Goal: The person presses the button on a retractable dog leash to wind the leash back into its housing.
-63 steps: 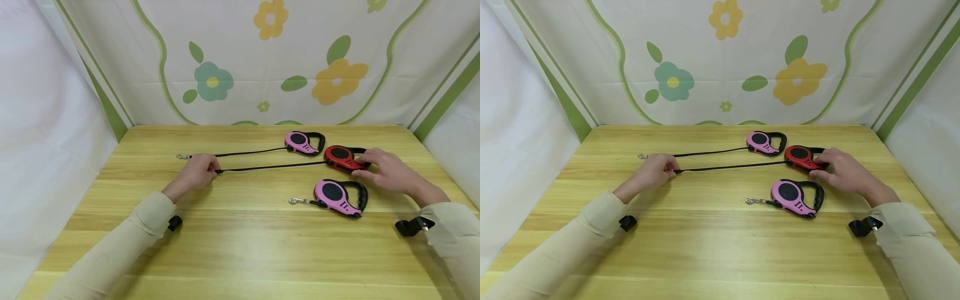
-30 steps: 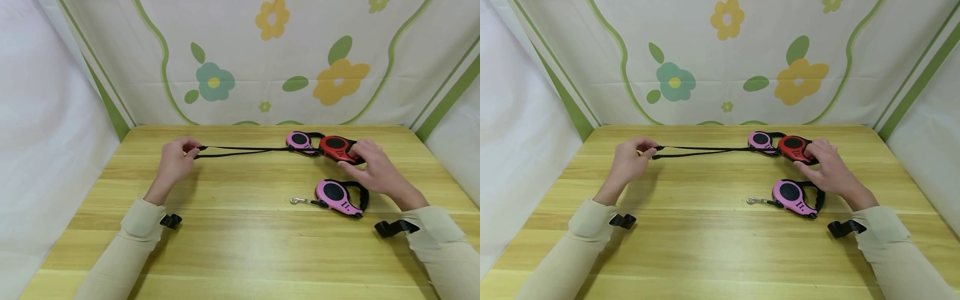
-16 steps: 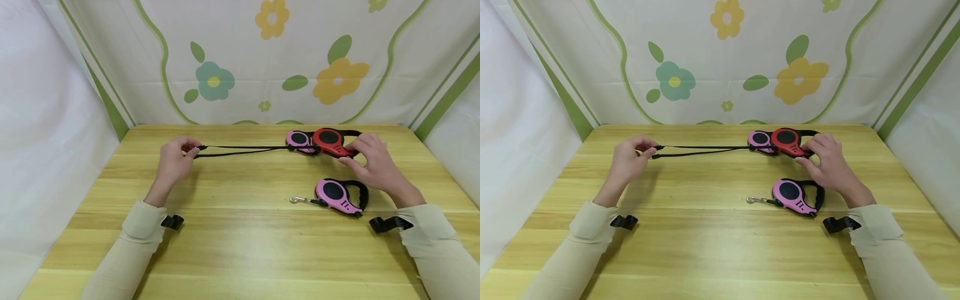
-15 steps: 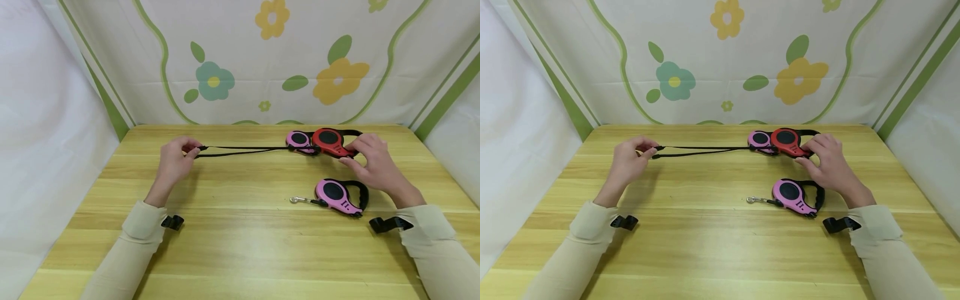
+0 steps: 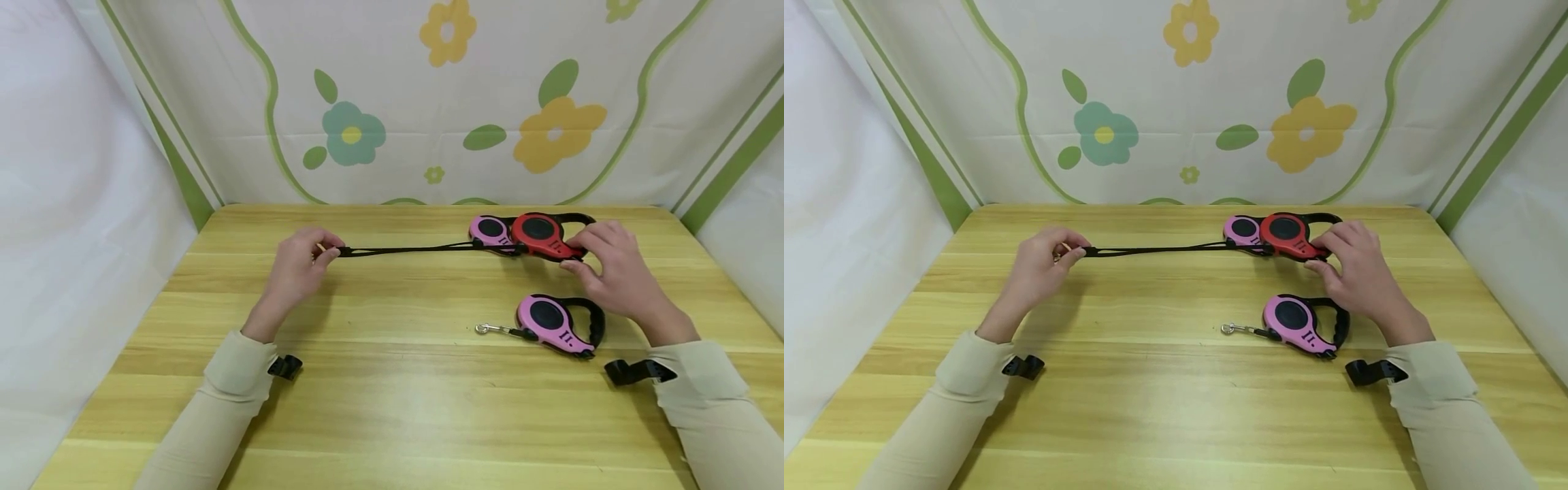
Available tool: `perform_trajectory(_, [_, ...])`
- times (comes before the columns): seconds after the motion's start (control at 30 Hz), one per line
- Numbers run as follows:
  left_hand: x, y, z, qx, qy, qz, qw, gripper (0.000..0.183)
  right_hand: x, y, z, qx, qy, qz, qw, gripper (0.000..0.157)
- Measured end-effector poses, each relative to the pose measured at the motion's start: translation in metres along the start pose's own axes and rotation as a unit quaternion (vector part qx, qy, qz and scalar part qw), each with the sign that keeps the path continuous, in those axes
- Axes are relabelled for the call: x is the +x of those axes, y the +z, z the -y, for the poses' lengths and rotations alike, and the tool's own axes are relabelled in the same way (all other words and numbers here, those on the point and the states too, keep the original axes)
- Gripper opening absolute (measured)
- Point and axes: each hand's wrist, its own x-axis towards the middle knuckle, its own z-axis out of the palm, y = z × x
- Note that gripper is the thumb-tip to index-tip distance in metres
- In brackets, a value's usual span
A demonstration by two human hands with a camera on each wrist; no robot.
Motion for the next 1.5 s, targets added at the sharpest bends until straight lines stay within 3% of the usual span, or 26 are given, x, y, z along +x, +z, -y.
perform_trajectory(0.37, [-0.0032, 0.0015, -0.0019, -0.010, 0.010, 0.011, 0.9998, 0.015, 0.0028, -0.0039, 0.0057, -0.017, 0.011, -0.005, 1.000, 0.076])
perform_trajectory(1.17, [-0.0063, 0.0061, -0.0061, -0.004, -0.025, 0.023, 0.9994, 0.015, 0.0016, -0.0048, 0.0084, -0.017, 0.015, 0.000, 1.000, 0.076])
perform_trajectory(1.5, [-0.0054, 0.0052, -0.0060, -0.005, -0.011, -0.005, 0.9999, 0.013, 0.0016, -0.0026, 0.0099, -0.020, 0.015, -0.001, 1.000, 0.076])
